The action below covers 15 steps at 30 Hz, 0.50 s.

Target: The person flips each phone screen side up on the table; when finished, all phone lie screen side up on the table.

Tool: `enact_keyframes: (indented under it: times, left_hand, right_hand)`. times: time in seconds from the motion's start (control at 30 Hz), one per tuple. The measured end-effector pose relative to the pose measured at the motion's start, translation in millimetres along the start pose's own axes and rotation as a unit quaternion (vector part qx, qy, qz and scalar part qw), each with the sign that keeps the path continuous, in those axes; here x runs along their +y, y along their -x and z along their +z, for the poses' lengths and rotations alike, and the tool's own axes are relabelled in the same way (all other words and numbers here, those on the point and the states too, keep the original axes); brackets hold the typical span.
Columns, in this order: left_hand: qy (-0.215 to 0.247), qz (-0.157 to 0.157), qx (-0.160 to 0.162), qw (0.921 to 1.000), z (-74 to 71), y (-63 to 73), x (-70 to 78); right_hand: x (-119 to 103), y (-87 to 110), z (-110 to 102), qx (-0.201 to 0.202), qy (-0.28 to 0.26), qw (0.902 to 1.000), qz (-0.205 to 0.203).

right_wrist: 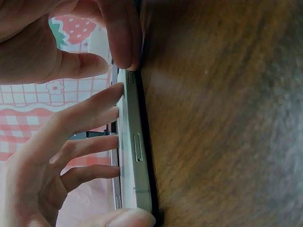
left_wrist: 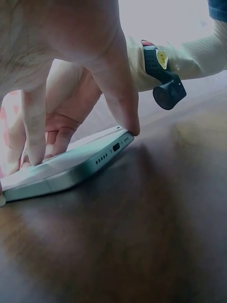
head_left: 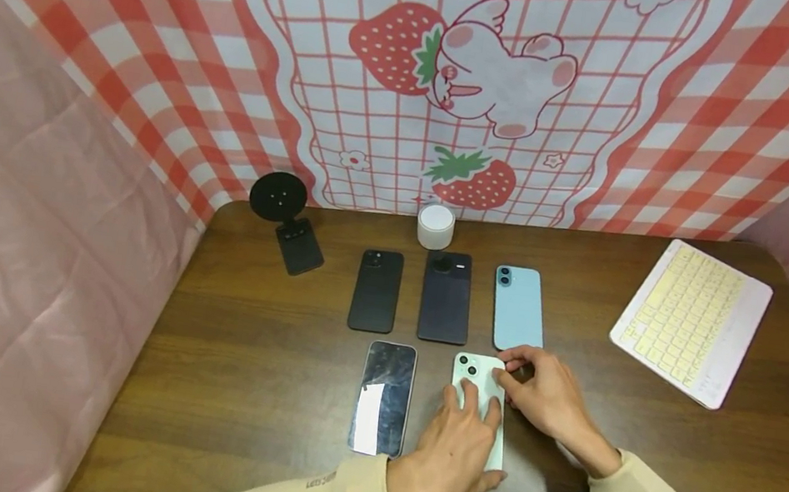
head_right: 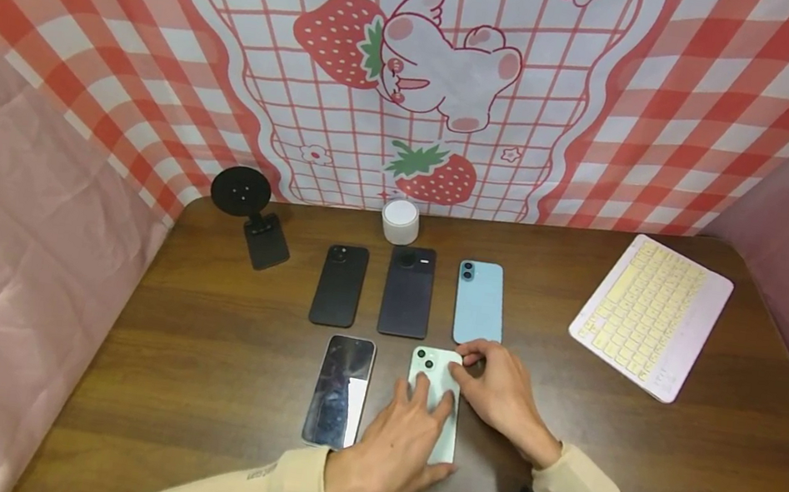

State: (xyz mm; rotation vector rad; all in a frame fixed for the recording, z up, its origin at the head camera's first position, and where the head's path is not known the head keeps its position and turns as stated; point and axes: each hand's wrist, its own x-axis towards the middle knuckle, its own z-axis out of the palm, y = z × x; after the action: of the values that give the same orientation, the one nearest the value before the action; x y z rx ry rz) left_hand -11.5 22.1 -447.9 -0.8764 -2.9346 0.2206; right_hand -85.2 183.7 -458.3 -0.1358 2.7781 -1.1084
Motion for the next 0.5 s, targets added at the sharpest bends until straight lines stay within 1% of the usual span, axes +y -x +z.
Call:
enact_keyframes:
  times: [0.13,0.27,0.4,0.5]
  left_hand:
    - [0.023,-0.004,-0.011,0.9997,-0.2,1.0,-0.9]
    - [0.058,-0.009,-0.029,0.9978,-1.4,2.1,-3.6]
    - [0.1,-0.015,-0.035,0.9942,-1.3,3.1,-6.7]
    - [0.131,-0.018,-0.025,0.9909,-0.5,4.1,-8.6]
  right_hand:
    - [-1.4,0.9,0.6,0.0,0.008,1.0,0.001]
    - [-2.4,1.2,0.9,-0.011,0.0,0.9999,0.006]
    - [-2.6,1.2,1.0,-0.03,-0.04,0.9987,0.011]
    - [-2.6,1.1,0.7,-0.042,-0.081,0.9956,0.016]
